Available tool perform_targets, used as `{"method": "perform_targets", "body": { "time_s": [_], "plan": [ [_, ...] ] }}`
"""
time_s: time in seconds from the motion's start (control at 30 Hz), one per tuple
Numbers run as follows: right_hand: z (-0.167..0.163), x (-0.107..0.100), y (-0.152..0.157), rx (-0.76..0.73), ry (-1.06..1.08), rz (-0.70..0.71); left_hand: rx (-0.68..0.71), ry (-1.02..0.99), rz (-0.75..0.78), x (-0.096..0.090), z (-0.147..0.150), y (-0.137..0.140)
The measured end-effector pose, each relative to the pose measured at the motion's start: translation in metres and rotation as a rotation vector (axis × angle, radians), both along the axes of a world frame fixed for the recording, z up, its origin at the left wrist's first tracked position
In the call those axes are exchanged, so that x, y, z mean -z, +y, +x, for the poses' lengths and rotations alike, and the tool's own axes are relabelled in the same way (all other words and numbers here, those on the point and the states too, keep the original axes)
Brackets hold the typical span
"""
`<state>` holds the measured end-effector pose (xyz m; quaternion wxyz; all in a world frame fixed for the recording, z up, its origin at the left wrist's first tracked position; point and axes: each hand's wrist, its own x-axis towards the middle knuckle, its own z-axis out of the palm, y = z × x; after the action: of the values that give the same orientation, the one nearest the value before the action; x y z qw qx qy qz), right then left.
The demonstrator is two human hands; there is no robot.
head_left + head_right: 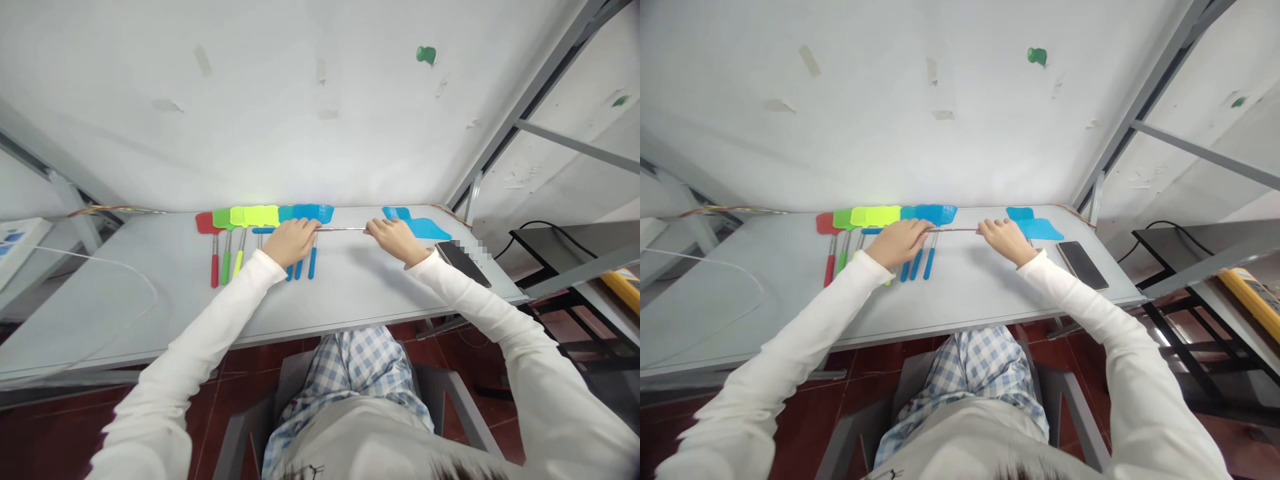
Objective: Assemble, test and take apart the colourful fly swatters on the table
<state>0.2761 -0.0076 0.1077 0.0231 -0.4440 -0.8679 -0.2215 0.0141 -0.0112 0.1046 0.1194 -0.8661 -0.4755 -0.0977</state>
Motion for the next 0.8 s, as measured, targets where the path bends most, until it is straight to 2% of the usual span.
{"method": "perform_targets", "body": {
  "time_s": [0.07,0.17,0.3,0.4,0.57,0.67,0.8],
  "plan": [
    [-0.016,-0.005,-0.004,0.032,0.013,-0.023,0.007,0.009,0.023,-0.002,0.021,-0.002],
    [-0.030,-0.011,-0.009,-0.018,-0.005,-0.101,-0.028,-0.004,0.013,-0.002,0.047,-0.008],
    [-0.030,-0.012,-0.011,-0.071,-0.050,-0.170,-0.060,0.043,-0.087,0.000,0.053,-0.009],
    [-0.023,-0.012,-0.009,-0.083,-0.065,-0.147,-0.020,0.060,-0.108,-0.001,0.047,-0.007],
    [-0.006,-0.016,0.009,-0.042,-0.054,-0.117,-0.087,0.037,-0.114,-0.008,0.030,0.004],
    [0.020,-0.018,0.023,0.014,-0.062,-0.088,-0.146,0.091,-0.070,-0.009,0.006,0.014],
    [0.071,-0.017,0.039,0.080,-0.091,-0.059,-0.211,0.189,-0.010,0.000,-0.039,0.022]
  ]
}}
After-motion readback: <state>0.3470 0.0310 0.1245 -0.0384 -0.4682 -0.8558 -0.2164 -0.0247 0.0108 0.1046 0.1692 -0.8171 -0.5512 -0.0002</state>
